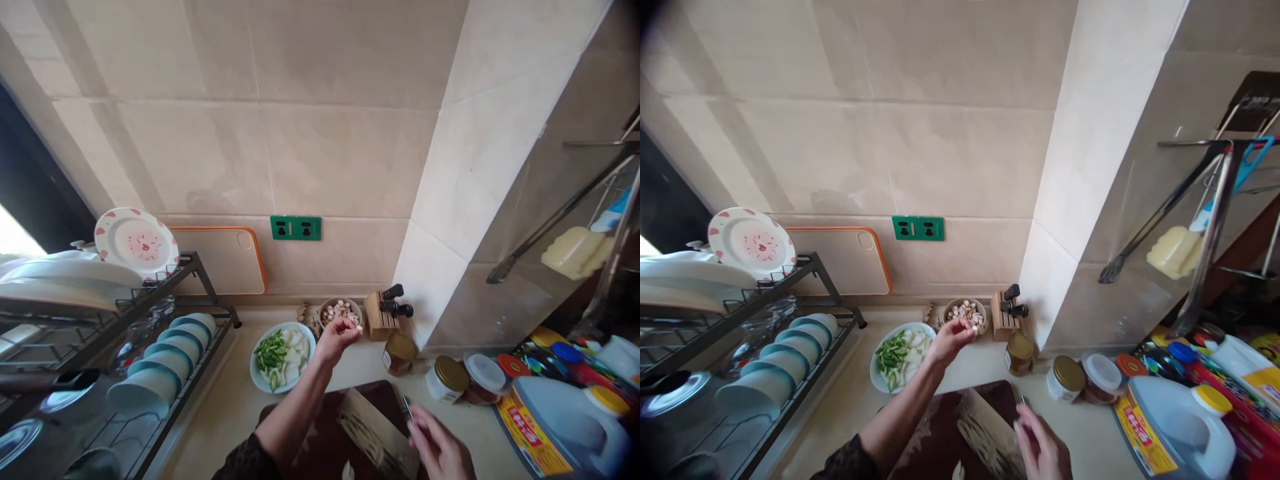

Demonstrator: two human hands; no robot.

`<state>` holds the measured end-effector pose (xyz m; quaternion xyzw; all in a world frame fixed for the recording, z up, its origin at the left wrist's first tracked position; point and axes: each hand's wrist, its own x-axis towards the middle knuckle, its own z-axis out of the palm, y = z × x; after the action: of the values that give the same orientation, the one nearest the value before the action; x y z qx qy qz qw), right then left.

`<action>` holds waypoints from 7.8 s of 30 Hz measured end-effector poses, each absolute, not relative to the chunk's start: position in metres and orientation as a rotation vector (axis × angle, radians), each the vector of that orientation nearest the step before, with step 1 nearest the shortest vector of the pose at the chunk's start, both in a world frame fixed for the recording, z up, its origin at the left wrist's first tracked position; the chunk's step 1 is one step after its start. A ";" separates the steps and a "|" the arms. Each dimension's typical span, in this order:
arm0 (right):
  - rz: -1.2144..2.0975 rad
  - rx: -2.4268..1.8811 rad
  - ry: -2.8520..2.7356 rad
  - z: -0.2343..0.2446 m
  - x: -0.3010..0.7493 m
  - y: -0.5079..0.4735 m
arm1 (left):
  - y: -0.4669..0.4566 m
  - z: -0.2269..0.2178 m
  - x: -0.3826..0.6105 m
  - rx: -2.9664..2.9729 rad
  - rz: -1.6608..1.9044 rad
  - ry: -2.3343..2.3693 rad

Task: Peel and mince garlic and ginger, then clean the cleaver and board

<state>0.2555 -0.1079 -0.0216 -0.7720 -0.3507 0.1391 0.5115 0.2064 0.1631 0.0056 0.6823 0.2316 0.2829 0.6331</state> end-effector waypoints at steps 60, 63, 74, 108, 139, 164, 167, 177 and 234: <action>1.100 -0.999 -0.154 0.024 0.216 -0.106 | 0.221 0.010 0.233 1.999 0.746 0.729; 1.084 -0.988 -0.125 0.032 0.217 -0.112 | 0.191 0.017 0.223 1.966 0.779 0.731; 1.034 -1.392 -0.675 0.015 0.188 -0.063 | 0.013 0.009 0.068 0.977 0.664 0.588; 1.296 -1.403 -0.896 -0.018 0.147 -0.055 | -0.009 -0.001 0.003 0.676 0.775 0.863; 1.163 -1.484 -1.151 -0.007 0.138 -0.045 | 0.002 -0.011 -0.003 0.552 0.713 0.852; 0.767 -1.460 -1.445 -0.004 0.136 -0.045 | 0.005 -0.008 0.010 0.653 0.832 0.950; 0.963 -1.395 -1.220 -0.010 0.131 -0.045 | 0.004 -0.007 0.013 0.587 0.772 0.938; 1.351 -1.166 -0.549 -0.016 0.136 -0.041 | 0.001 -0.009 0.006 0.741 0.767 1.000; 1.154 -1.405 -0.974 -0.015 0.149 -0.039 | 0.005 -0.015 0.009 0.782 0.710 0.971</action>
<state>0.1490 -0.0390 -0.0145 -0.5845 -0.4050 0.4800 0.5138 0.0089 0.0048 -0.0152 0.3581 0.4451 0.3253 0.7535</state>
